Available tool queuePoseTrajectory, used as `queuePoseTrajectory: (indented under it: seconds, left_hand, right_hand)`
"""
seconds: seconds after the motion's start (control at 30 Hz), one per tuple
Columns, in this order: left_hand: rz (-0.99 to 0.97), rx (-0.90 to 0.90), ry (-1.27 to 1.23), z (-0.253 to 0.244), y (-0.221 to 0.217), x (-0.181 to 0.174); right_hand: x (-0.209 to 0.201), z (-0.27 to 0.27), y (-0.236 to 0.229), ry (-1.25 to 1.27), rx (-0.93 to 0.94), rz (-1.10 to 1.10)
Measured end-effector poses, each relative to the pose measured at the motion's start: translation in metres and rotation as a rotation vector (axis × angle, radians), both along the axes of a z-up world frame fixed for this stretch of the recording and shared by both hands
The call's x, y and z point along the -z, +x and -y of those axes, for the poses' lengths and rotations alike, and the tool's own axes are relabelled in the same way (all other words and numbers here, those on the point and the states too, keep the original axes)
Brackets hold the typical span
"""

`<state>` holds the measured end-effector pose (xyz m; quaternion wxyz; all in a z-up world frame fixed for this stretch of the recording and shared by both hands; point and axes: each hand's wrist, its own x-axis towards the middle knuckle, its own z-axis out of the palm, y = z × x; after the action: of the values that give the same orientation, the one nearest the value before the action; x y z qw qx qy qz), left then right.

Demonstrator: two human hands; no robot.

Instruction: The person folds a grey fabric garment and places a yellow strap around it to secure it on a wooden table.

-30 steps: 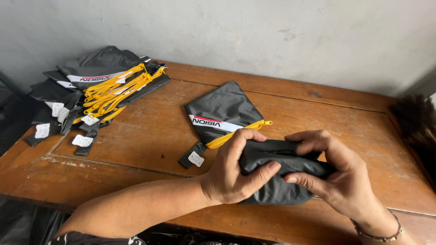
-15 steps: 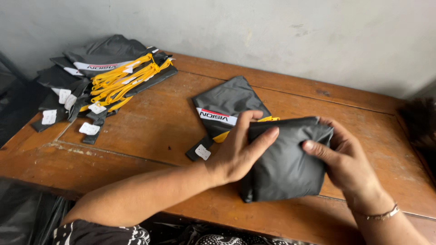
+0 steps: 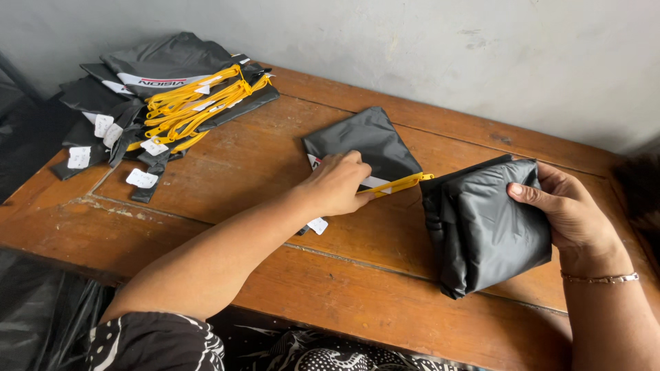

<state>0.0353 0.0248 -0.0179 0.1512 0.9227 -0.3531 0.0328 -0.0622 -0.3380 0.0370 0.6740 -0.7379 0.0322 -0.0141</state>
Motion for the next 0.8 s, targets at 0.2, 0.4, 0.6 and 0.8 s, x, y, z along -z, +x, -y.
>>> queuePoseTrajectory:
  seconds: [0.2, 0.4, 0.6, 0.8]
  left_hand:
    - [0.301, 0.092, -0.145, 0.01, 0.014, 0.037]
    - [0.331, 0.156, -0.434, 0.011, -0.011, 0.005]
    - [0.206, 0.087, -0.554, 0.011, -0.025, -0.017]
    - [0.116, 0.079, -0.48, 0.014, -0.035, -0.025]
  right_hand:
    - [-0.011, -0.033, -0.011, -0.035, -0.065, 0.111]
    - [-0.035, -0.096, -0.011, -0.153, -0.115, 0.086]
    - [-0.033, -0.125, -0.007, -0.482, -0.146, 0.199]
    - [-0.025, -0.13, -0.005, -0.575, -0.15, 0.243]
